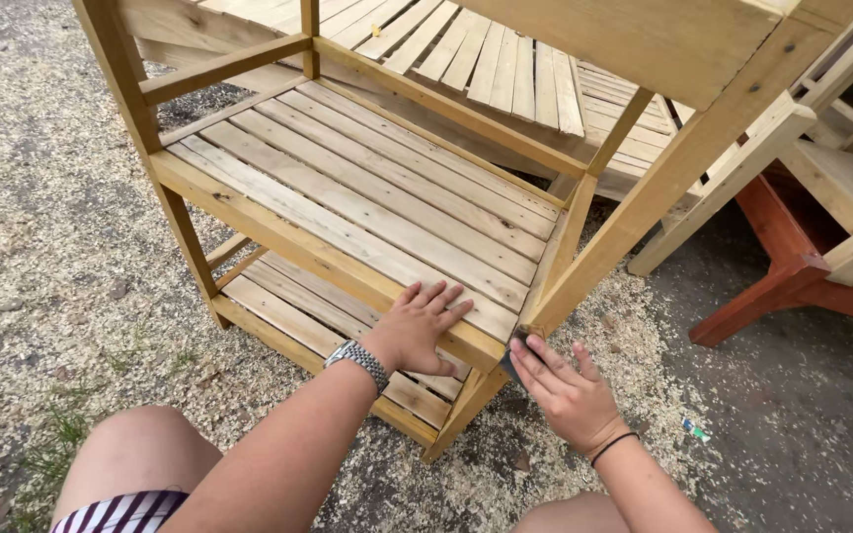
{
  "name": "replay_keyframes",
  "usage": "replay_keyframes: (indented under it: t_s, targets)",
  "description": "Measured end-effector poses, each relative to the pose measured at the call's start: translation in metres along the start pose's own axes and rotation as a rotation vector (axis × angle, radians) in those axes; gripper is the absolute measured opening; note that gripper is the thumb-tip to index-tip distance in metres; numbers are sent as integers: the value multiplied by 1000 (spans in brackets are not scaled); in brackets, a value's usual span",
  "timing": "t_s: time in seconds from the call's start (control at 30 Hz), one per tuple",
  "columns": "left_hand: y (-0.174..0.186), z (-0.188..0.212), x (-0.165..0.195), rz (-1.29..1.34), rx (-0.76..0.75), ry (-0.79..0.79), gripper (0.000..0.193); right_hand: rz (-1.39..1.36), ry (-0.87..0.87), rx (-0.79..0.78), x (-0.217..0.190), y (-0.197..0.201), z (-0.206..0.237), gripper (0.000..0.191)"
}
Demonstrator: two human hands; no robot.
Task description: The person sands the surfaces and edges of a three-tier wooden shelf using a sanding block. They work across the slatted shelves and vertical frame members, moving the block back and forth to smooth the wood.
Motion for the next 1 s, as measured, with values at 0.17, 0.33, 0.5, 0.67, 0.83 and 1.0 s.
replay_keyframes:
  t_s: [0.17,0.33,0.5,0.67,0.83,1.0]
  targets:
    - [-6,-2,1,15,-27,6,110,66,53,60,10,8,-1,43]
    - [-5,2,4,16,-34,3,109,29,-110,27,20,0,4,44]
    - [2,0,5,-18,-58,45,111,16,118,-10,-11,1,-2,44]
    - [-1,0,5,10,-45,45,110,188,-171,107,50,10,-6,43]
    - [-3,-5,0,-25,-37,51,109,33,-90,-30,-6,-7,8,50]
    - [-7,-15,-8,49,-19,66,103,-390,-295,-213,-59,5,25,53]
Point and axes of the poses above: each hand's wrist, its own z-axis away from the middle knuckle, its own y-axis out of the back of the hand, x = y × z, the point moved 7 cm from there along -z, towards the middle knuckle, and after that the axes turned 12 degrees about z, right-handed, at the moved point
